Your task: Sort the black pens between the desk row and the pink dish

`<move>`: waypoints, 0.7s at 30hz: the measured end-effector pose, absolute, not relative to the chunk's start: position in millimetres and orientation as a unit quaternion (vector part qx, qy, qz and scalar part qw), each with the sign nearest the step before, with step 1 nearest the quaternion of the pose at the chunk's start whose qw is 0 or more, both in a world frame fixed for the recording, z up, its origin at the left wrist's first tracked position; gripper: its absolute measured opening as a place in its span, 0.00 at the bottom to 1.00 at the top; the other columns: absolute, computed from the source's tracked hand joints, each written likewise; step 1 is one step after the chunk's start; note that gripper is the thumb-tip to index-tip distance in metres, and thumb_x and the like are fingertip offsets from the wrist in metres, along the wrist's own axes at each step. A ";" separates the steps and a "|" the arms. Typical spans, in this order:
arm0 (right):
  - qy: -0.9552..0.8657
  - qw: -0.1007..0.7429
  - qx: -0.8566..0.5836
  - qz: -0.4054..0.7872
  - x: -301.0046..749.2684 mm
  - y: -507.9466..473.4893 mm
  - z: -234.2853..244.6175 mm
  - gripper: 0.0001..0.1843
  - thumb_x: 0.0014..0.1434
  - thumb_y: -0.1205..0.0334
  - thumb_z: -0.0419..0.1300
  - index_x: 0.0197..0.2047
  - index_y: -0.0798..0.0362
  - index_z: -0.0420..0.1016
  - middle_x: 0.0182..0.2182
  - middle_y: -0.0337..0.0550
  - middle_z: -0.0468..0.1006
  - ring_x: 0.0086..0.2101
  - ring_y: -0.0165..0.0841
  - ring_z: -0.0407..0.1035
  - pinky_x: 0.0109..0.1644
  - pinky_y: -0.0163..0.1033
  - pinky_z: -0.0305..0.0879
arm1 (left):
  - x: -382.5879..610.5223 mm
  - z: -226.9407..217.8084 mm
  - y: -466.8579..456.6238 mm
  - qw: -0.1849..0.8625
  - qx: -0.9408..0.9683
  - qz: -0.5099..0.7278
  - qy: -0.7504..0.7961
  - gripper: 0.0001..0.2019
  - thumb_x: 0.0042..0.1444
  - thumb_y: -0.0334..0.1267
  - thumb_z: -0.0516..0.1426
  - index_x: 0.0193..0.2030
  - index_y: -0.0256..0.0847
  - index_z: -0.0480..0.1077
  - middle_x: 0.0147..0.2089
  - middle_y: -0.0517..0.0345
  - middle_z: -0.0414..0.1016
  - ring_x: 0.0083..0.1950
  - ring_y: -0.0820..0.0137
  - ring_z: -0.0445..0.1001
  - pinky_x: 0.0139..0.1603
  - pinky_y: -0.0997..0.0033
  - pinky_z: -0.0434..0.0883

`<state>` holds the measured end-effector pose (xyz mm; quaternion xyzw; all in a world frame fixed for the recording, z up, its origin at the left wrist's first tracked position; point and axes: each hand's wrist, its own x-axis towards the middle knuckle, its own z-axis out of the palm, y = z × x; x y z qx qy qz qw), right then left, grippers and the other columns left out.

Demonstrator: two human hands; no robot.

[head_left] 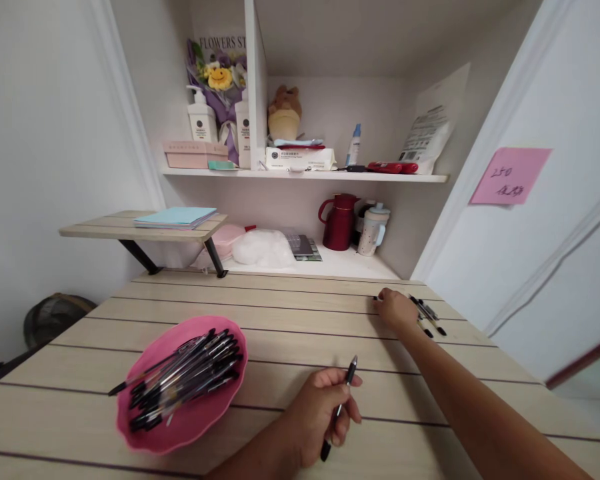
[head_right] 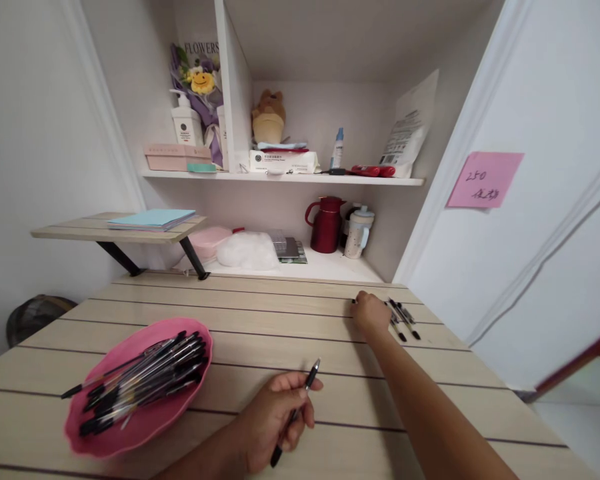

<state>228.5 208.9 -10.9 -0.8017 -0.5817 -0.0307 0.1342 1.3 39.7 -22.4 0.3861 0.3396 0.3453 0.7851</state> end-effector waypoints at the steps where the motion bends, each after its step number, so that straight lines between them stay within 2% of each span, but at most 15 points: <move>1: -0.580 0.139 -0.802 -0.029 231.2 207.2 -7.2 0.14 0.53 0.58 0.53 0.40 0.55 0.73 0.38 0.54 0.76 0.40 0.44 0.70 0.38 0.42 0.62 | 1.1 -21.8 39.6 0.785 0.387 0.346 0.339 0.17 0.48 0.40 0.53 0.45 0.35 0.64 0.21 0.63 0.67 0.11 0.83 0.52 0.13 0.78 0.44; 6: -0.553 0.170 -0.815 -0.032 252.8 193.0 13.9 0.17 0.55 0.56 0.47 0.42 0.50 0.74 0.37 0.52 0.77 0.39 0.43 0.70 0.35 0.40 0.61 | 0.2 -19.8 38.5 0.783 0.392 0.348 0.334 0.16 0.48 0.39 0.52 0.44 0.34 0.64 0.21 0.63 0.67 0.11 0.83 0.52 0.13 0.78 0.45; 11: -0.532 0.193 -0.824 -0.029 269.3 176.2 17.5 0.18 0.54 0.54 0.48 0.41 0.49 0.75 0.35 0.50 0.77 0.37 0.41 0.70 0.32 0.38 0.59 | -0.3 -21.0 38.8 0.783 0.395 0.345 0.335 0.17 0.48 0.40 0.53 0.45 0.34 0.64 0.22 0.63 0.67 0.11 0.83 0.52 0.13 0.78 0.45; 17: -0.555 0.140 -0.820 -0.020 264.9 166.8 5.4 0.18 0.54 0.53 0.47 0.38 0.50 0.75 0.35 0.50 0.77 0.36 0.41 0.71 0.31 0.38 0.60 | -0.2 -22.1 39.6 0.782 0.397 0.339 0.341 0.17 0.48 0.39 0.53 0.45 0.35 0.64 0.22 0.62 0.68 0.12 0.83 0.53 0.13 0.78 0.45; 21: -0.576 0.092 -0.812 -0.023 253.7 173.2 -0.3 0.17 0.55 0.54 0.48 0.36 0.52 0.75 0.37 0.52 0.77 0.38 0.42 0.71 0.34 0.40 0.62 | 0.0 -21.0 39.4 0.783 0.394 0.342 0.338 0.17 0.48 0.40 0.53 0.44 0.35 0.64 0.22 0.63 0.67 0.11 0.83 0.52 0.13 0.78 0.45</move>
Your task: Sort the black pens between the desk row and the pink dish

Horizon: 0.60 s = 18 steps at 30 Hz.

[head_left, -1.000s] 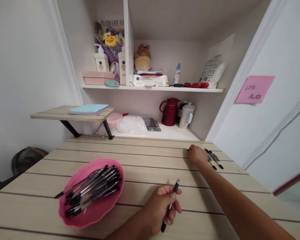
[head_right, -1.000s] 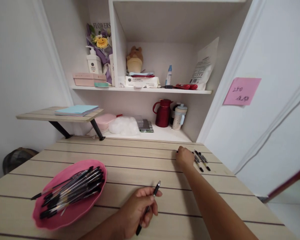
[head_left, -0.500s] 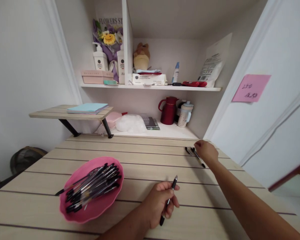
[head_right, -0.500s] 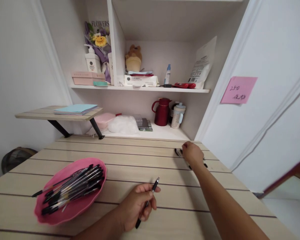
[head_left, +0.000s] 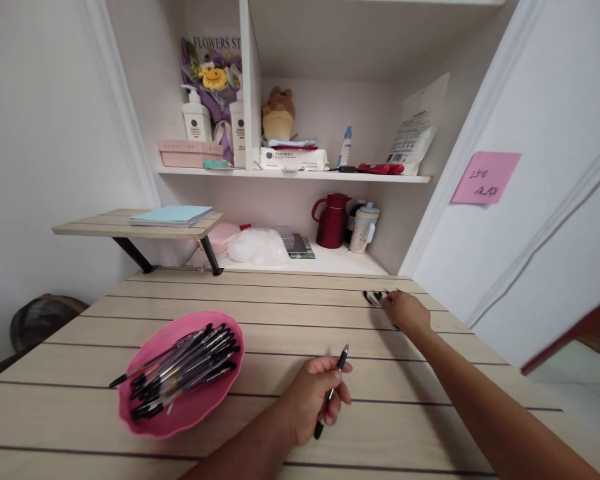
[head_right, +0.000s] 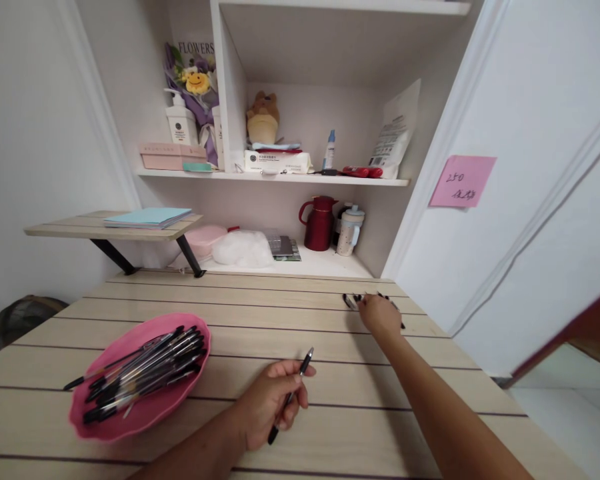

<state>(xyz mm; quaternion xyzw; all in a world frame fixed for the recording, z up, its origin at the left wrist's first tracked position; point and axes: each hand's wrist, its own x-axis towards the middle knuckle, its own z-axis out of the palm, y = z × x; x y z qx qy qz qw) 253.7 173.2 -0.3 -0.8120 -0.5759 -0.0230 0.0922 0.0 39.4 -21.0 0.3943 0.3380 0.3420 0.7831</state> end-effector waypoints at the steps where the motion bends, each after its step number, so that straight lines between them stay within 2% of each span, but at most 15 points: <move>1: -0.578 0.088 -0.811 -0.024 250.8 176.6 -1.9 0.17 0.56 0.55 0.48 0.37 0.53 0.75 0.38 0.53 0.77 0.38 0.42 0.71 0.35 0.41 0.62 | 0.1 -20.6 39.4 0.783 0.394 0.342 0.338 0.17 0.48 0.40 0.53 0.44 0.35 0.64 0.22 0.63 0.67 0.11 0.83 0.53 0.13 0.78 0.45; 10: -0.582 0.075 -0.809 -0.023 235.2 203.2 -17.6 0.17 0.57 0.61 0.49 0.41 0.61 0.73 0.40 0.62 0.75 0.41 0.45 0.70 0.41 0.46 0.63 | 0.3 -18.2 38.0 0.779 0.396 0.346 0.341 0.16 0.48 0.38 0.52 0.44 0.34 0.64 0.21 0.63 0.67 0.11 0.83 0.53 0.12 0.78 0.45; 18: -0.574 0.093 -0.814 -0.015 231.3 203.3 -17.9 0.17 0.56 0.64 0.48 0.41 0.63 0.73 0.40 0.65 0.74 0.42 0.48 0.69 0.42 0.48 0.63 | 0.9 -21.7 39.4 0.781 0.396 0.342 0.341 0.17 0.47 0.39 0.53 0.44 0.34 0.64 0.21 0.63 0.67 0.11 0.83 0.53 0.12 0.78 0.46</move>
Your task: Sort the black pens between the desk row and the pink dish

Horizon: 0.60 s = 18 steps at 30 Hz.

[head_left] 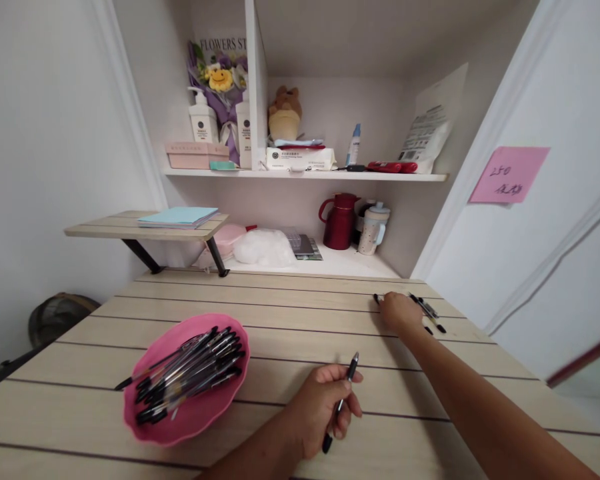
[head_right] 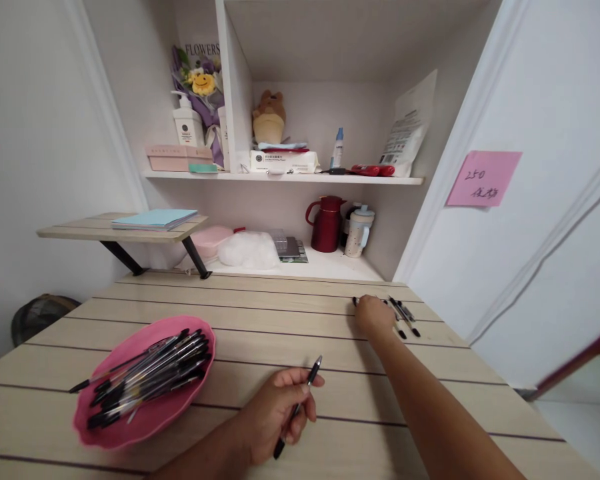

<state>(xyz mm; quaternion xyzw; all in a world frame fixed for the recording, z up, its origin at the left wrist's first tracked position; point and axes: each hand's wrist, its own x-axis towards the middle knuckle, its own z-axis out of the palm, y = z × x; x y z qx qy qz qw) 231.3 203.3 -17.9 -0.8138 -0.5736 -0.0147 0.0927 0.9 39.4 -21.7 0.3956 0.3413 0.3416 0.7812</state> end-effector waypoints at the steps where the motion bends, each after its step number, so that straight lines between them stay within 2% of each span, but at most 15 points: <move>1: -0.573 0.098 -0.813 -0.012 230.9 202.6 -16.5 0.17 0.56 0.63 0.48 0.41 0.64 0.73 0.40 0.65 0.74 0.42 0.49 0.69 0.41 0.49 0.62 | 0.8 -22.2 39.5 0.781 0.396 0.342 0.342 0.17 0.47 0.39 0.53 0.44 0.35 0.64 0.21 0.63 0.67 0.11 0.83 0.53 0.12 0.78 0.46; 7: -0.581 0.147 -0.800 0.021 227.4 189.9 1.6 0.19 0.56 0.58 0.48 0.38 0.63 0.73 0.39 0.66 0.74 0.42 0.51 0.68 0.40 0.49 0.61 | 0.5 -22.1 39.2 0.780 0.392 0.345 0.344 0.16 0.48 0.40 0.53 0.43 0.35 0.64 0.21 0.63 0.68 0.11 0.83 0.54 0.12 0.78 0.46; 9: -0.596 0.164 -0.785 0.038 218.7 174.3 7.0 0.20 0.57 0.55 0.47 0.34 0.60 0.74 0.36 0.61 0.75 0.39 0.46 0.69 0.39 0.45 0.62 | 0.9 -21.7 38.9 0.781 0.387 0.351 0.342 0.16 0.48 0.41 0.54 0.43 0.35 0.64 0.21 0.63 0.67 0.11 0.83 0.55 0.12 0.78 0.46; 11: -0.618 0.199 -0.755 0.095 202.3 149.1 9.2 0.22 0.57 0.50 0.45 0.31 0.56 0.74 0.30 0.52 0.77 0.33 0.38 0.71 0.34 0.38 0.62 | 1.5 -21.4 38.6 0.779 0.383 0.363 0.338 0.17 0.48 0.43 0.54 0.42 0.35 0.64 0.21 0.64 0.67 0.11 0.83 0.54 0.12 0.79 0.46; 12: -0.629 0.223 -0.731 0.144 191.7 133.5 9.0 0.25 0.58 0.47 0.43 0.30 0.55 0.73 0.25 0.47 0.76 0.28 0.33 0.70 0.30 0.35 0.62 | 2.0 -21.2 38.4 0.777 0.383 0.370 0.336 0.17 0.49 0.45 0.54 0.42 0.35 0.64 0.21 0.64 0.67 0.11 0.83 0.54 0.13 0.79 0.47; 14: -0.585 0.371 -0.607 0.389 168.0 100.6 6.2 0.27 0.55 0.41 0.45 0.29 0.56 0.71 0.22 0.44 0.74 0.23 0.31 0.67 0.26 0.34 0.60 | 3.1 -20.5 37.6 0.768 0.386 0.386 0.337 0.17 0.49 0.47 0.54 0.40 0.36 0.64 0.21 0.65 0.66 0.11 0.83 0.54 0.13 0.80 0.47; 15: -0.547 0.414 -0.556 0.468 156.3 85.4 3.8 0.26 0.53 0.40 0.48 0.29 0.56 0.70 0.21 0.42 0.73 0.22 0.29 0.66 0.26 0.33 0.60 | 3.8 -20.1 37.0 0.762 0.389 0.393 0.338 0.16 0.49 0.47 0.54 0.39 0.36 0.64 0.21 0.65 0.66 0.12 0.83 0.54 0.13 0.80 0.47; 18: -0.475 0.485 -0.481 0.555 128.9 54.5 -5.1 0.21 0.47 0.42 0.57 0.25 0.55 0.67 0.13 0.33 0.66 0.15 0.25 0.59 0.21 0.32 0.56 | 5.9 -18.7 34.8 0.743 0.399 0.410 0.347 0.14 0.48 0.46 0.56 0.35 0.37 0.63 0.21 0.66 0.65 0.12 0.84 0.55 0.13 0.80 0.48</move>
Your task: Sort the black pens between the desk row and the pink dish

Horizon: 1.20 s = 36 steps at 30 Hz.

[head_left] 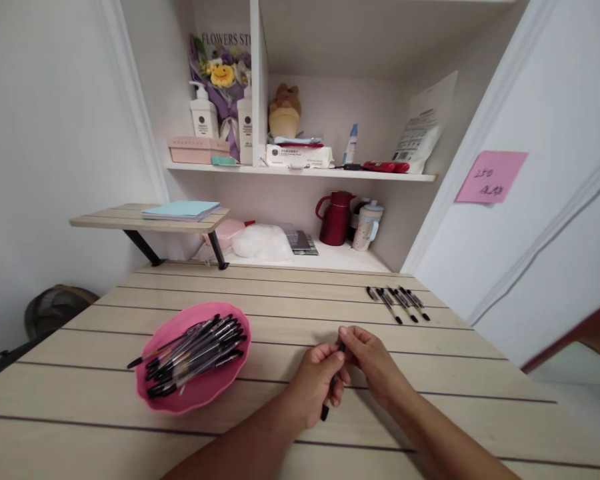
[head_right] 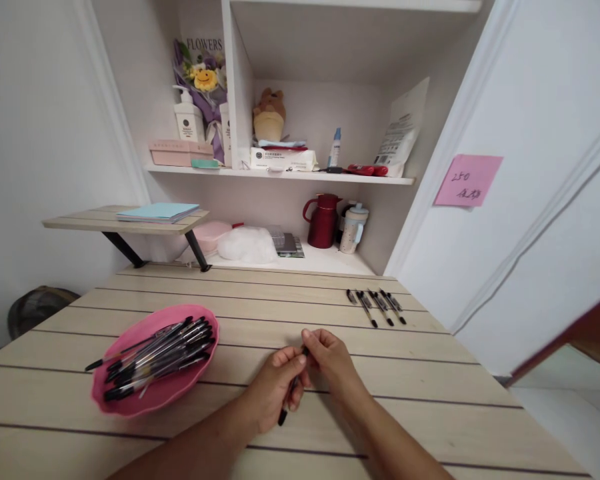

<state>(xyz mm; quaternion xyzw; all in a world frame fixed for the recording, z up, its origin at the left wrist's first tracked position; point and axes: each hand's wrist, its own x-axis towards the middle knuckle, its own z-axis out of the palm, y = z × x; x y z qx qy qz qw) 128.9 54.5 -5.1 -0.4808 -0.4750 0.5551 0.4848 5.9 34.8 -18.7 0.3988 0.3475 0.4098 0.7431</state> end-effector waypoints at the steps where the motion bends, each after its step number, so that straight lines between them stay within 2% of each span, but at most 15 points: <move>1: -0.459 0.502 -0.471 0.561 123.3 49.8 -8.1 0.20 0.46 0.44 0.60 0.24 0.54 0.66 0.12 0.32 0.64 0.13 0.25 0.57 0.19 0.32 0.54 | 6.4 -18.4 34.0 0.738 0.402 0.414 0.351 0.13 0.47 0.46 0.56 0.33 0.38 0.62 0.21 0.67 0.65 0.12 0.84 0.55 0.12 0.81 0.49; 5: -0.403 0.552 -0.436 0.585 116.2 47.2 -13.6 0.19 0.44 0.47 0.62 0.22 0.53 0.63 0.11 0.30 0.62 0.10 0.24 0.55 0.13 0.30 0.48 | 7.2 -18.2 32.2 0.725 0.408 0.420 0.363 0.11 0.48 0.44 0.55 0.32 0.38 0.62 0.21 0.67 0.65 0.11 0.84 0.55 0.12 0.80 0.48; 10: -0.385 0.535 -0.370 0.655 117.6 44.4 -4.2 0.17 0.47 0.48 0.61 0.29 0.55 0.69 0.13 0.31 0.62 0.10 0.25 0.57 0.12 0.31 0.51 | 6.0 -18.4 33.5 0.740 0.411 0.407 0.343 0.14 0.50 0.47 0.52 0.35 0.37 0.64 0.20 0.66 0.65 0.11 0.82 0.55 0.11 0.80 0.48; 13: -0.382 0.538 -0.348 0.666 117.6 42.0 -1.3 0.17 0.49 0.47 0.59 0.33 0.54 0.69 0.17 0.32 0.65 0.12 0.26 0.59 0.13 0.32 0.54 | 5.9 -19.0 34.5 0.747 0.407 0.409 0.330 0.15 0.50 0.48 0.51 0.36 0.37 0.64 0.19 0.65 0.65 0.10 0.82 0.55 0.11 0.80 0.47; 17: -0.400 0.548 -0.377 0.631 121.6 45.3 -6.6 0.15 0.48 0.50 0.61 0.25 0.54 0.67 0.13 0.30 0.62 0.11 0.24 0.56 0.14 0.31 0.52 | 6.9 -20.3 34.2 0.749 0.407 0.407 0.329 0.16 0.49 0.50 0.52 0.35 0.37 0.63 0.19 0.66 0.65 0.10 0.84 0.53 0.11 0.80 0.43; 20: -0.394 0.572 -0.396 0.601 124.9 48.1 -10.0 0.14 0.45 0.54 0.65 0.25 0.55 0.68 0.18 0.36 0.69 0.17 0.25 0.61 0.20 0.31 0.57 | 7.7 -20.2 33.2 0.740 0.403 0.412 0.347 0.17 0.48 0.51 0.54 0.35 0.38 0.61 0.19 0.67 0.64 0.10 0.84 0.53 0.12 0.80 0.42; 22: -0.389 0.574 -0.386 0.609 124.8 47.6 -10.3 0.14 0.45 0.53 0.64 0.27 0.55 0.69 0.22 0.38 0.72 0.20 0.27 0.64 0.22 0.33 0.60 | 8.1 -19.6 32.6 0.731 0.400 0.419 0.361 0.17 0.47 0.51 0.55 0.35 0.39 0.60 0.20 0.69 0.64 0.10 0.85 0.53 0.12 0.81 0.42; 27: -0.410 0.526 -0.376 0.643 122.2 42.8 -9.1 0.15 0.49 0.50 0.60 0.27 0.54 0.67 0.12 0.32 0.65 0.11 0.27 0.59 0.16 0.32 0.53 | 8.1 -17.7 32.6 0.731 0.409 0.414 0.357 0.15 0.48 0.50 0.55 0.34 0.40 0.59 0.20 0.69 0.64 0.10 0.84 0.54 0.11 0.81 0.45; 30: -0.409 0.537 -0.355 0.647 123.0 42.1 -7.9 0.14 0.48 0.52 0.61 0.27 0.55 0.68 0.15 0.33 0.65 0.12 0.26 0.59 0.16 0.32 0.54 | 7.8 -18.1 32.7 0.741 0.400 0.408 0.352 0.16 0.48 0.51 0.54 0.36 0.39 0.61 0.20 0.68 0.65 0.11 0.83 0.56 0.12 0.81 0.47; 33: -0.390 0.540 -0.335 0.667 123.6 42.2 -8.1 0.16 0.48 0.49 0.61 0.33 0.54 0.69 0.20 0.35 0.69 0.13 0.25 0.60 0.15 0.32 0.56 | 7.8 -19.2 33.0 0.748 0.390 0.412 0.345 0.18 0.49 0.52 0.54 0.37 0.38 0.62 0.19 0.67 0.65 0.11 0.82 0.56 0.12 0.81 0.48; 36: -0.394 0.535 -0.337 0.667 123.5 42.5 -10.3 0.16 0.49 0.49 0.60 0.32 0.54 0.68 0.18 0.33 0.67 0.12 0.26 0.59 0.15 0.33 0.56 | 7.9 -20.0 33.4 0.745 0.394 0.415 0.343 0.17 0.49 0.51 0.54 0.36 0.38 0.62 0.19 0.67 0.64 0.11 0.82 0.56 0.12 0.81 0.48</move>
